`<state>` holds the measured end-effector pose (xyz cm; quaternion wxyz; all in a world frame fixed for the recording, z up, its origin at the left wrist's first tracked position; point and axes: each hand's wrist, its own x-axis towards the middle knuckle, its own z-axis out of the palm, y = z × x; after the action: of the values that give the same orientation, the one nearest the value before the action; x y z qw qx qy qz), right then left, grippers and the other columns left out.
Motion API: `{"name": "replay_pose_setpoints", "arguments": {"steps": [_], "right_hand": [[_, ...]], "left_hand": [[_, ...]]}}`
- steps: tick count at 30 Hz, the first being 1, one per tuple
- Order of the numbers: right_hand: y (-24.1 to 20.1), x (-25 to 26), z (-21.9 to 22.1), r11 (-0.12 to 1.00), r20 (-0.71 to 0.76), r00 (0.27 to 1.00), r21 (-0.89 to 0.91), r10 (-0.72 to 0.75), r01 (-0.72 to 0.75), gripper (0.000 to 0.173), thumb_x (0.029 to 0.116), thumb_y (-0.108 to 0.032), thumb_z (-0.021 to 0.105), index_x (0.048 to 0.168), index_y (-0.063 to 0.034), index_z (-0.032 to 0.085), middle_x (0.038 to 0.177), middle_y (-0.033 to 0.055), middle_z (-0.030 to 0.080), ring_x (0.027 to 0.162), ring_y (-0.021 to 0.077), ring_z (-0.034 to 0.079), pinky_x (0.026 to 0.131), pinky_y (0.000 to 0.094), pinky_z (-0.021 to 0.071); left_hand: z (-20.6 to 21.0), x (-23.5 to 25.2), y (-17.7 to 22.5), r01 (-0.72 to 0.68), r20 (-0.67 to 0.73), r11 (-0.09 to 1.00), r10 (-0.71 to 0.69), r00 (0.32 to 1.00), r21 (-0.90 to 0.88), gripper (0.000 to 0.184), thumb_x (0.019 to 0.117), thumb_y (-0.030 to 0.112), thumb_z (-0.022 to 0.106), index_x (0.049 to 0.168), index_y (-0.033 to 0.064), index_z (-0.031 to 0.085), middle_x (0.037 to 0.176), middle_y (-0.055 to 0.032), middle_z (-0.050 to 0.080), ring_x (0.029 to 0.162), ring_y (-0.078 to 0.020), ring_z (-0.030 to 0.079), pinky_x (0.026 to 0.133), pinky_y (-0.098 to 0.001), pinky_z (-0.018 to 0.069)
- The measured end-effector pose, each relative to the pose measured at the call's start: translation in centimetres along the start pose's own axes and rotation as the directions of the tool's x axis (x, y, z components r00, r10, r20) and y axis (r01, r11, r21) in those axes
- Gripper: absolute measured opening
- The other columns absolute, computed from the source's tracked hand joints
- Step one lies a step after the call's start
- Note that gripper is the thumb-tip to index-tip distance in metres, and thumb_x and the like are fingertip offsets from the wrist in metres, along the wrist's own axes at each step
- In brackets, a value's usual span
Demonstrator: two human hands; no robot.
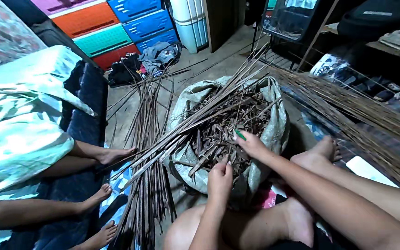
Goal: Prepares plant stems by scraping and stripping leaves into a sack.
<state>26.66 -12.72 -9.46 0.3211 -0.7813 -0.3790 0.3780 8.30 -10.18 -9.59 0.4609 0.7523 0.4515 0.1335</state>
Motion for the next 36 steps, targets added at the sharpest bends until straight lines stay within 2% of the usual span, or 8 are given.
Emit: {"name": "replay_pose_setpoints", "arguments": {"steps": [3, 6, 8, 10, 15, 24, 31, 36], "right_hand": [[-0.1, -0.5, 1.7, 0.946, 0.100, 0.995, 0.322, 0.006, -0.038, 0.030, 0.1110, -0.025, 0.047, 0.124, -0.0002, 0.058, 0.077, 0.0013, 0.048, 0.059, 0.0091, 0.045, 0.056, 0.0262, 0.0425], [-0.4, 0.7, 1.2, 0.873, 0.117, 0.992, 0.477, 0.051, -0.101, 0.028, 0.1128, -0.026, 0.042, 0.124, -0.0040, 0.056, 0.066, -0.0050, 0.040, 0.047, 0.0054, 0.038, 0.046, 0.0216, 0.0365], [-0.5, 1.0, 0.5, 0.953, 0.068, 0.998, 0.300, 0.016, -0.036, 0.034, 0.1132, -0.028, 0.041, 0.127, -0.0032, 0.059, 0.073, 0.0005, 0.047, 0.055, 0.0088, 0.045, 0.053, 0.0248, 0.0417], [-1.6, -0.8, 0.0, 0.999, 0.109, 0.993, -0.025, -0.035, 0.038, 0.040, 0.1123, -0.029, 0.042, 0.134, 0.0006, 0.059, 0.104, 0.0195, 0.066, 0.091, 0.0283, 0.064, 0.086, 0.0472, 0.0521], [-2.6, -7.2, 2.2, 0.857, 0.280, 0.959, -0.504, 0.043, 0.109, 0.037, 0.1103, -0.028, 0.042, 0.129, -0.0007, 0.057, 0.110, 0.0253, 0.069, 0.107, 0.0437, 0.068, 0.089, 0.0617, 0.0521], [-2.0, -2.7, 3.4, 0.772, 0.147, 0.985, -0.635, 0.086, 0.027, 0.040, 0.1114, -0.031, 0.041, 0.131, 0.0010, 0.055, 0.120, 0.0266, 0.068, 0.116, 0.0448, 0.067, 0.093, 0.0616, 0.0522], [-0.6, 2.8, -0.2, 0.788, -0.082, 0.979, -0.583, 0.188, -0.200, 0.043, 0.1108, -0.028, 0.041, 0.139, 0.0008, 0.056, 0.131, 0.0277, 0.065, 0.124, 0.0459, 0.062, 0.099, 0.0646, 0.0482], [-2.6, -0.4, -0.4, 0.843, 0.057, 0.991, -0.533, 0.118, -0.069, 0.040, 0.1103, -0.031, 0.041, 0.130, -0.0006, 0.059, 0.120, 0.0263, 0.067, 0.116, 0.0436, 0.065, 0.095, 0.0635, 0.0493]], "left_hand": [[0.4, -0.3, 0.1, -0.060, 0.010, 0.989, 0.059, 0.998, 0.135, 0.041, 0.1040, 0.016, 0.053, 0.143, 0.0042, 0.060, 0.119, -0.0190, 0.071, 0.108, -0.0307, 0.069, 0.097, -0.0495, 0.0523], [0.4, -0.6, -0.3, -0.068, -0.010, 0.991, 0.069, 0.998, 0.113, 0.040, 0.1056, 0.019, 0.054, 0.142, 0.0036, 0.061, 0.120, -0.0191, 0.071, 0.110, -0.0291, 0.069, 0.100, -0.0466, 0.0518], [0.4, -0.5, -0.5, -0.087, -0.064, 0.992, 0.093, 0.994, 0.088, 0.037, 0.1078, 0.020, 0.051, 0.138, 0.0024, 0.064, 0.116, -0.0200, 0.073, 0.106, -0.0297, 0.070, 0.098, -0.0469, 0.0520], [0.2, -0.2, -0.6, -0.087, -0.105, 0.992, 0.096, 0.990, 0.089, 0.037, 0.1089, 0.020, 0.049, 0.136, 0.0024, 0.066, 0.112, -0.0204, 0.073, 0.105, -0.0309, 0.070, 0.097, -0.0486, 0.0520], [0.1, 0.1, -0.4, -0.019, -0.110, 0.989, 0.035, 0.993, 0.146, 0.032, 0.1052, 0.015, 0.046, 0.103, -0.0034, 0.072, 0.094, -0.0173, 0.070, 0.089, -0.0301, 0.068, 0.082, -0.0507, 0.0530], [0.3, 0.9, 0.5, 0.093, -0.063, 0.950, -0.078, 0.995, 0.299, 0.043, 0.1122, 0.028, 0.039, 0.145, 0.0082, 0.060, 0.125, -0.0190, 0.070, 0.116, -0.0339, 0.067, 0.101, -0.0546, 0.0498], [0.3, 0.8, -0.1, 0.115, -0.084, 0.927, -0.091, 0.992, 0.356, 0.042, 0.1117, 0.030, 0.040, 0.143, 0.0120, 0.063, 0.118, -0.0173, 0.072, 0.108, -0.0340, 0.070, 0.094, -0.0547, 0.0532], [0.1, 1.1, 0.4, 0.108, -0.065, 0.933, -0.091, 0.994, 0.342, 0.051, 0.1134, 0.038, 0.030, 0.143, 0.0088, 0.061, 0.125, -0.0197, 0.069, 0.114, -0.0355, 0.067, 0.096, -0.0566, 0.0516]]}}
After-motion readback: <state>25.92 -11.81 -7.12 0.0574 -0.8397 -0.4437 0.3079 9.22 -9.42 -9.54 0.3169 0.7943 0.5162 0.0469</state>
